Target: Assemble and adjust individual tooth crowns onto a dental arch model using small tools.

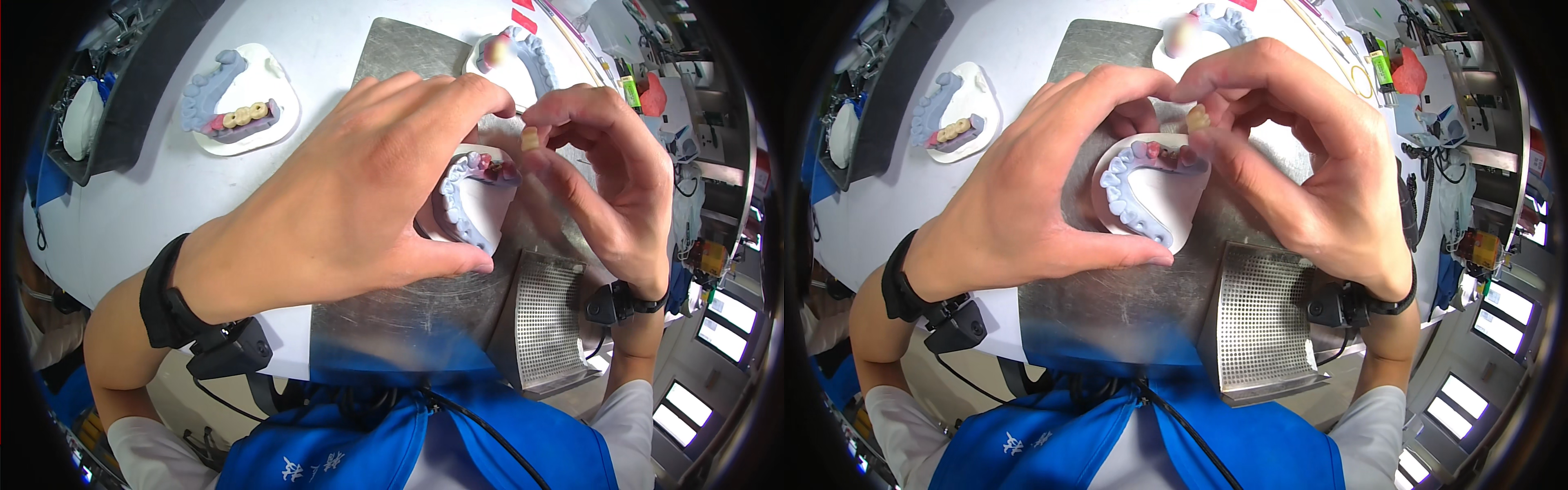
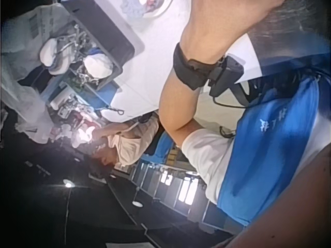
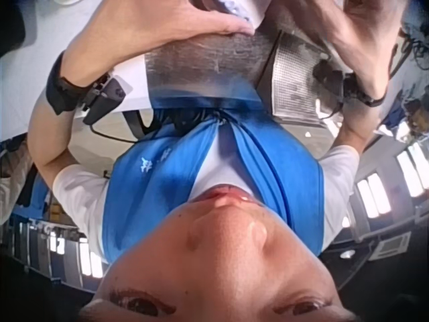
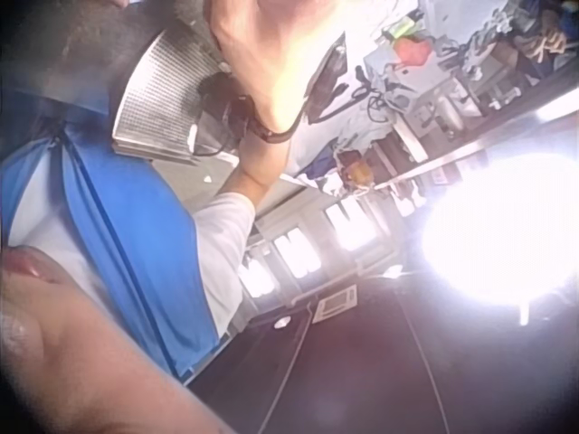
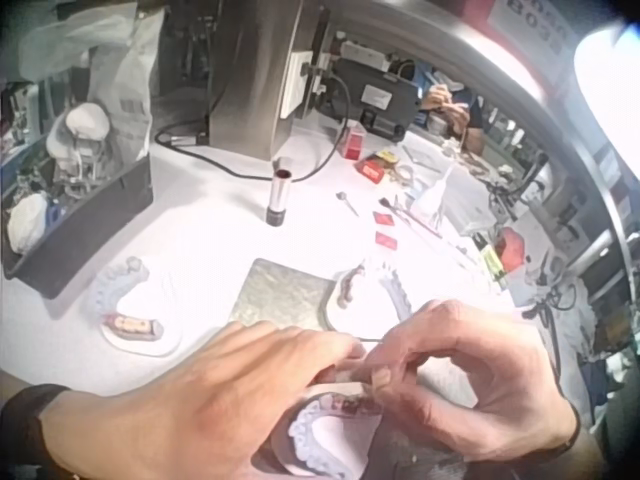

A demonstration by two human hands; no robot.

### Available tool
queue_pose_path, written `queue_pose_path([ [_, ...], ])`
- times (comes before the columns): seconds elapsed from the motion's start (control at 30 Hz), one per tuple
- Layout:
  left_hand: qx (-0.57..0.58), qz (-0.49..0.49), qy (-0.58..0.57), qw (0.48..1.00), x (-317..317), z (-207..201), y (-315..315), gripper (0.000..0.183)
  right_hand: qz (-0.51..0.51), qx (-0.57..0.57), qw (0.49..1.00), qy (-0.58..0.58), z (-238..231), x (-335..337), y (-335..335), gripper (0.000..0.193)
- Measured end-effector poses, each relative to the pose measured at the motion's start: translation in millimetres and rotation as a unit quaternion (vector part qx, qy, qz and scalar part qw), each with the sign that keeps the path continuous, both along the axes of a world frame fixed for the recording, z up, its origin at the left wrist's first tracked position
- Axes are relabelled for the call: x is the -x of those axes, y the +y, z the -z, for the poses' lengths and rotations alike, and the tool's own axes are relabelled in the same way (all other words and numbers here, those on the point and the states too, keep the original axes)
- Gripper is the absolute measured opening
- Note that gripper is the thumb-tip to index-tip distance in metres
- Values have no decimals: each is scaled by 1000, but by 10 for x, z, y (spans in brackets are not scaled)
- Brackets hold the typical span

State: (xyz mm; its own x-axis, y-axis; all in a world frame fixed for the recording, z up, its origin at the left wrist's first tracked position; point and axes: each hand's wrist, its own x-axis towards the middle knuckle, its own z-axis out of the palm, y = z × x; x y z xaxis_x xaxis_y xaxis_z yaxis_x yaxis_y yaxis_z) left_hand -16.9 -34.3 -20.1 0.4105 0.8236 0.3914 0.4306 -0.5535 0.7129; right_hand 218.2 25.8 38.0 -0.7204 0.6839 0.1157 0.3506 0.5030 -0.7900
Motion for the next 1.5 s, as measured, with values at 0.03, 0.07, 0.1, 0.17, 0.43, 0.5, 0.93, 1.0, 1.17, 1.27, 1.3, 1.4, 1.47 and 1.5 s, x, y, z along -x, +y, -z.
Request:
queue_pose_path([
  [0.03, 1, 0, 1, 1000, 5, -5, 1, 89, 35, 38, 999, 17, -13, 45, -48, 21],
  [0.07, 1, 3, 5, 1000, 12, -12, 8, 90, 69, 76, 994, 35, -23, 71, -73, 22],
  [0.1, 0, 7, 9, 1000, 17, -15, 10, 91, 69, 78, 994, 36, -29, 67, -70, 22],
  [0.17, 0, 7, 10, 1000, 17, -19, 9, 91, 38, 68, 997, -25, -46, 41, -57, 21],
  [0.43, 3, 8, 2, 1000, 13, -13, 9, 91, 32, 51, 998, 2, 107, 67, -63, 19],
  [0.5, -2, 5, 10, 1000, 16, -11, 8, 91, 48, 68, 996, 16, 112, 74, -85, 18],
  [0.93, 7, 8, 7, 1000, 24, -10, -1, 90, -4, -46, 999, -23, 87, 29, -13, 17],
  [1.0, 6, 11, 1, 1000, 7, -13, 13, 89, -14, -54, 998, -30, 90, -1, 0, 16],
  [1.17, 18, 13, 7, 1000, -7, -40, 32, 87, 35, 44, 998, -33, 38, 10, -31, 10],
  [1.27, 10, 13, 18, 1000, 7, -76, 13, 80, -34, -18, 998, -44, -45, -67, 111, 9],
  [1.3, 5, 10, 40, 999, 22, -99, 14, 74, 4, 23, 1000, -6, -115, -149, 147, 9],
  [1.4, 34, 52, 70, 996, 56, -214, 37, 63, 119, 18, 992, -41, -401, -430, 224, 5],
  [1.47, 32, 52, 59, 996, 30, -202, 53, 57, 101, -76, 976, -177, -344, -709, 435, 15],
  [1.5, 31, 50, 67, 996, 33, -198, 57, 59, 125, -63, 973, -183, -276, -752, 488, 17],
])
